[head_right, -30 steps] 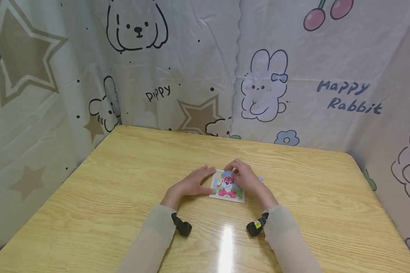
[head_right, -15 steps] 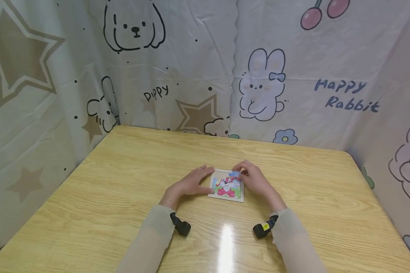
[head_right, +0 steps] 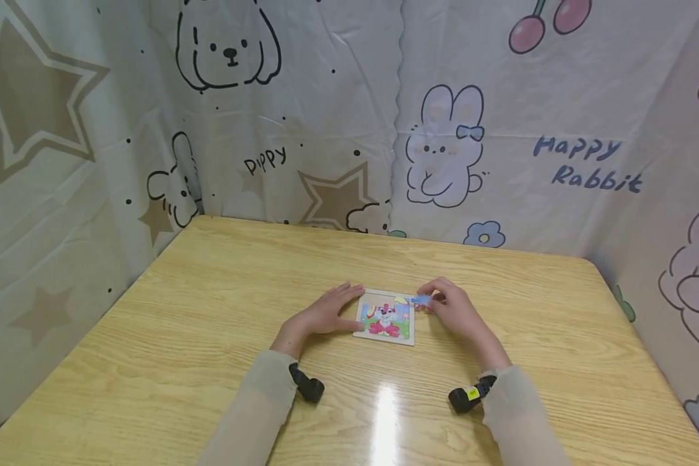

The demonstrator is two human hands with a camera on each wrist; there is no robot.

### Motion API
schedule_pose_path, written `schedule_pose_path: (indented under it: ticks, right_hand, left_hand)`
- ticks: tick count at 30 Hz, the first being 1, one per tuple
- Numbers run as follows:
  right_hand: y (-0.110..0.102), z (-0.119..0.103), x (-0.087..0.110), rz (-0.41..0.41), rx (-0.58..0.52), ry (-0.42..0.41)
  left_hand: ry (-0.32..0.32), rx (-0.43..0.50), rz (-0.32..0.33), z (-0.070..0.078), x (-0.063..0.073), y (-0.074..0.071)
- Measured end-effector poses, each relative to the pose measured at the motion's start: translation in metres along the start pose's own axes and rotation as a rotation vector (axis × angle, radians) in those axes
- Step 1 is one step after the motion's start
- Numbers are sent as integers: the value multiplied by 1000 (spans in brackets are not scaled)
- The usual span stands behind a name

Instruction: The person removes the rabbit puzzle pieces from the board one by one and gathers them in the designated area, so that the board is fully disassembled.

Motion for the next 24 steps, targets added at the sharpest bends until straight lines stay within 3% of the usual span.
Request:
schedule_pose_path:
  ticks: [24]
  right_hand:
    - [-35,31,26,58,46,22]
  left_hand:
    - [12,-6,-5,2,2,-1]
Point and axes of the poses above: each hand's wrist, its own x-axis away from the middle knuckle, its own y-axis out of the palm, z = x × y, the point moved 4 cm from there along -x, towards the middle knuckle
